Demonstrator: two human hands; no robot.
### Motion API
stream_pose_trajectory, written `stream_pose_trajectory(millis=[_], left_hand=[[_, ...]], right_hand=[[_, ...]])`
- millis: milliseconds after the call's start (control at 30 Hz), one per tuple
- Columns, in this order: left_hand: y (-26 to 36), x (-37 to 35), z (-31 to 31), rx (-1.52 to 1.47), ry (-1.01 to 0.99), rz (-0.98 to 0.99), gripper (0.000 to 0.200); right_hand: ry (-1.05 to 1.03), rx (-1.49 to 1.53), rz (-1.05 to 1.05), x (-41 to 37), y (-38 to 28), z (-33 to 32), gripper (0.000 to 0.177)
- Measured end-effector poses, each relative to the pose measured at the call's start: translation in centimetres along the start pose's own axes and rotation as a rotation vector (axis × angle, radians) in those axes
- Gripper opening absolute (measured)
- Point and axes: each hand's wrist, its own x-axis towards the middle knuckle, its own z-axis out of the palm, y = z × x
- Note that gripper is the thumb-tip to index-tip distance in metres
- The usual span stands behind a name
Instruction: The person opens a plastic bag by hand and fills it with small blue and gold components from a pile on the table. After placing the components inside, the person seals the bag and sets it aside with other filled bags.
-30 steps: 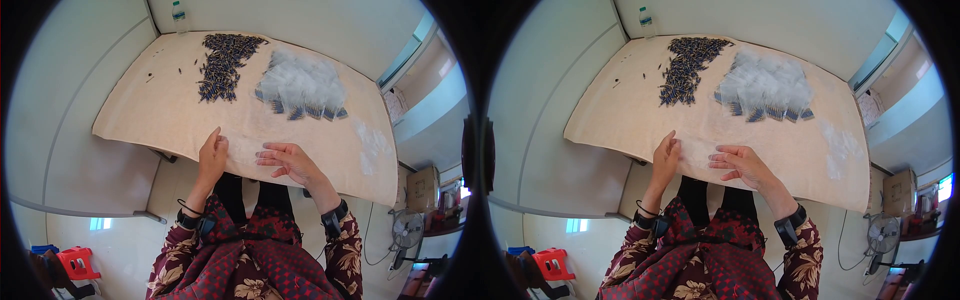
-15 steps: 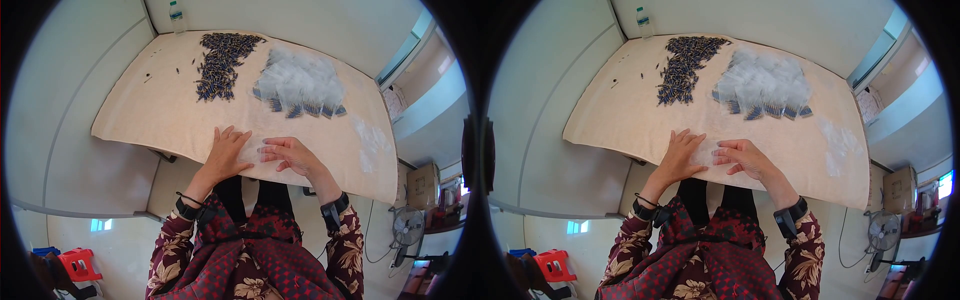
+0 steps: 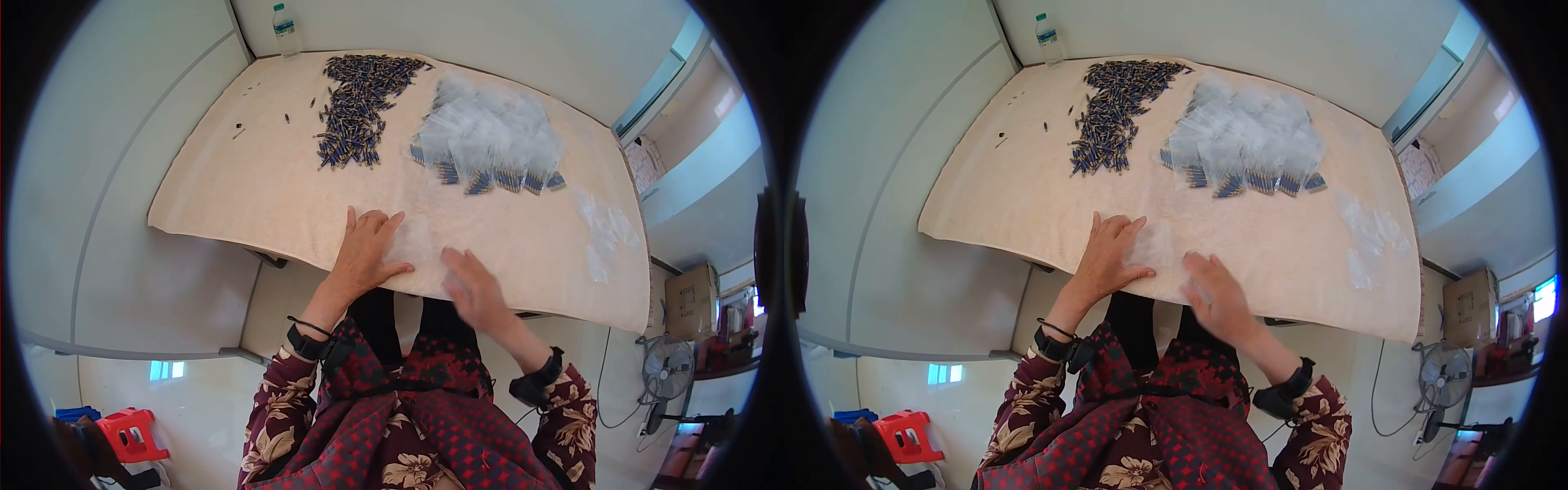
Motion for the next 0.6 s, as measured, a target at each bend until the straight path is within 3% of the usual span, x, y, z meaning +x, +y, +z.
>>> stream_pose_trajectory(millis=[67, 200, 300, 333, 500, 600], left_hand=[[-0.1, 0.1, 0.2, 0.008, 0.000, 0.014, 0.086], [-0.4, 0.0, 0.2, 0.036, -0.005, 0.034, 0.087], [-0.3, 0.1, -0.2, 0.049, -0.012, 0.035, 0.089], [-0.1, 0.0, -0.4, 0.051, -0.015, 0.039, 0.089], [0.5, -0.6, -1.3, 0.040, 0.051, 0.074, 0.088], [0.8, -0.9, -2.5, -0.001, 0.127, 0.084, 0.083]], right_hand=[[-0.059, -0.240, -0.282, -0.8, -2.2, 0.2, 0.041], [-0.144, -0.215, -0.337, -2.2, -4.8, 0.1, 0.035], [-0.257, 0.172, -0.327, -2.6, -5.1, 0.0, 0.029], [-0.265, 0.168, -0.343, -1.7, -5.2, -0.5, 0.029], [0.100, 0.159, -0.094, 7.5, -6.6, -2.4, 0.014], [0.118, 0.085, -0.102, 14.2, -4.2, -0.1, 0.010]])
